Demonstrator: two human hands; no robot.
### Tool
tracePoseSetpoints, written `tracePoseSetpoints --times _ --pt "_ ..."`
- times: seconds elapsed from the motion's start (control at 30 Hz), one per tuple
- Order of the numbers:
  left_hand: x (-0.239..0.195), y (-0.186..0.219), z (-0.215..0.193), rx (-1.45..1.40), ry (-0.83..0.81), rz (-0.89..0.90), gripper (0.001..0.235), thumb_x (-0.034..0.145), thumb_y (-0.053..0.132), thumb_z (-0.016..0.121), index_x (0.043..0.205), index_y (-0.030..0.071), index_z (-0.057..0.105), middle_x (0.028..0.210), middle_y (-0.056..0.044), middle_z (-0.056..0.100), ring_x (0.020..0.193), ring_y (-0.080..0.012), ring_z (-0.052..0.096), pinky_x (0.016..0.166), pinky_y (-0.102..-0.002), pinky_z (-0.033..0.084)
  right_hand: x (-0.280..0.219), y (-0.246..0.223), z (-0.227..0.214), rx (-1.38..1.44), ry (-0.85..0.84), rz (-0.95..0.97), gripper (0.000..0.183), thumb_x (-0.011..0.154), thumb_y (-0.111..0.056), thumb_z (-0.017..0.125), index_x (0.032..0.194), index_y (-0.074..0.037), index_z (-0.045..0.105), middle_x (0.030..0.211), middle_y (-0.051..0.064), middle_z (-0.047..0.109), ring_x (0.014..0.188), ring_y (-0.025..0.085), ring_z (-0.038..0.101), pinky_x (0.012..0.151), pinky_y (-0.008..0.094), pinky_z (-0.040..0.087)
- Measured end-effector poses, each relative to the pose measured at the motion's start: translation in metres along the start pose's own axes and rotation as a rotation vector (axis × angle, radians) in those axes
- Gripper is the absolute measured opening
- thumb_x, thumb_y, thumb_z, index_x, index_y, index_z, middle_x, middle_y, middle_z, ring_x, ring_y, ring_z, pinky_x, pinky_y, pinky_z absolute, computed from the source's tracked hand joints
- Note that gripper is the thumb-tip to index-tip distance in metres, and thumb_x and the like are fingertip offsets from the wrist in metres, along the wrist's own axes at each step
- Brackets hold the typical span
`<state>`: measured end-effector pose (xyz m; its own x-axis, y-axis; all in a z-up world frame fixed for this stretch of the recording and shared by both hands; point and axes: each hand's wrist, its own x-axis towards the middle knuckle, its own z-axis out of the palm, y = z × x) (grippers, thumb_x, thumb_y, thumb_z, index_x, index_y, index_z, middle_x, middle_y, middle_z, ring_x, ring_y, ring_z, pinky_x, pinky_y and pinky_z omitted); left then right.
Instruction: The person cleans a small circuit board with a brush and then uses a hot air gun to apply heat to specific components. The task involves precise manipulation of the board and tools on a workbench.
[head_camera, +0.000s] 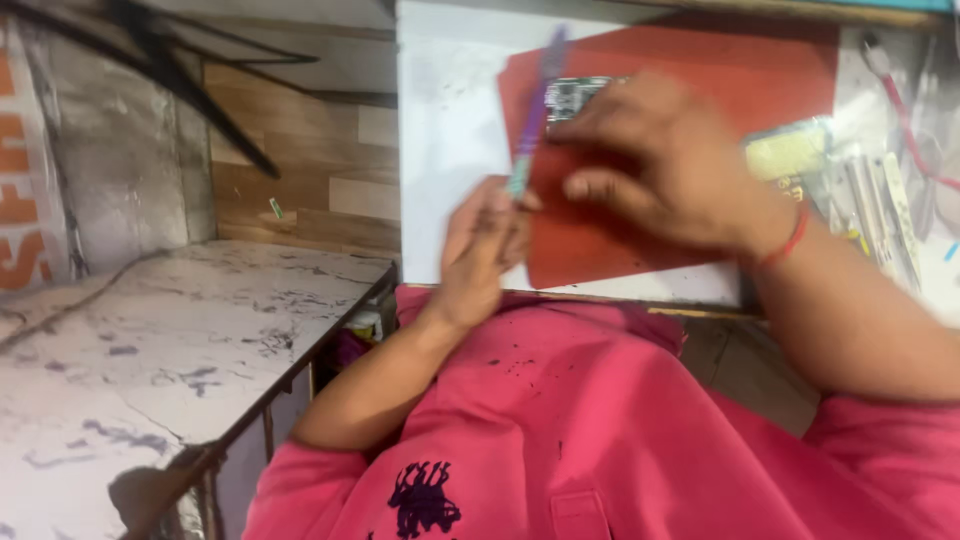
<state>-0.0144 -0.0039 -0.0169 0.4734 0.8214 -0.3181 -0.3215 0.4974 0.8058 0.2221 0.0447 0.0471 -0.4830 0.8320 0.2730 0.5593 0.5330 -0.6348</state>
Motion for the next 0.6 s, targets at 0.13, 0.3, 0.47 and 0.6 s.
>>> tracePoseSetpoints --times 0.13,0.3,0.47,0.6 --pt "0.007 -0.014 0.018 -0.195 -0.201 0.034 0.035 0.119 0.036 0.045 0.115 0.006 0.063 0.092 -0.001 0.059 0.081 -0.0082 0.055 0.074 -0.025 0.045 -0.019 -0.031 0.036 1.148 0.075 0.776 0.027 0.104 -0.013 0.054 0.128 -0.005 0.062 0.116 0.008 0.071 0.091 0.015 0.066 0.072 0.031 0.060" --pt "0.032 0.032 0.011 0.706 -0.274 0.568 0.021 0.113 0.027 0.060 0.110 0.007 0.063 0.110 -0.007 0.064 0.101 -0.0251 0.066 0.091 -0.031 0.053 -0.054 -0.035 0.027 0.997 0.508 0.325 0.020 0.110 0.003 0.054 0.125 -0.003 0.066 0.123 0.008 0.071 0.102 0.017 0.071 0.086 0.033 0.065" --pt "0.097 0.076 -0.013 1.278 -0.199 0.918 0.052 0.081 0.035 0.090 0.116 0.003 0.067 0.115 -0.010 0.058 0.106 -0.0314 0.053 0.087 -0.044 0.046 -0.034 -0.047 0.009 -0.330 0.409 0.433 0.052 0.101 0.016 0.051 0.150 -0.002 0.054 0.111 0.022 0.055 0.099 0.033 0.060 0.086 0.042 0.054" --pt "0.107 0.068 -0.021 1.329 -0.265 0.815 0.054 0.077 0.039 0.098 0.110 0.008 0.068 0.116 -0.008 0.054 0.116 -0.0304 0.050 0.095 -0.048 0.043 -0.036 -0.050 0.040 -0.408 0.126 0.503 0.064 0.090 0.012 0.056 0.150 -0.011 0.061 0.112 0.016 0.060 0.092 0.033 0.064 0.077 0.046 0.054"
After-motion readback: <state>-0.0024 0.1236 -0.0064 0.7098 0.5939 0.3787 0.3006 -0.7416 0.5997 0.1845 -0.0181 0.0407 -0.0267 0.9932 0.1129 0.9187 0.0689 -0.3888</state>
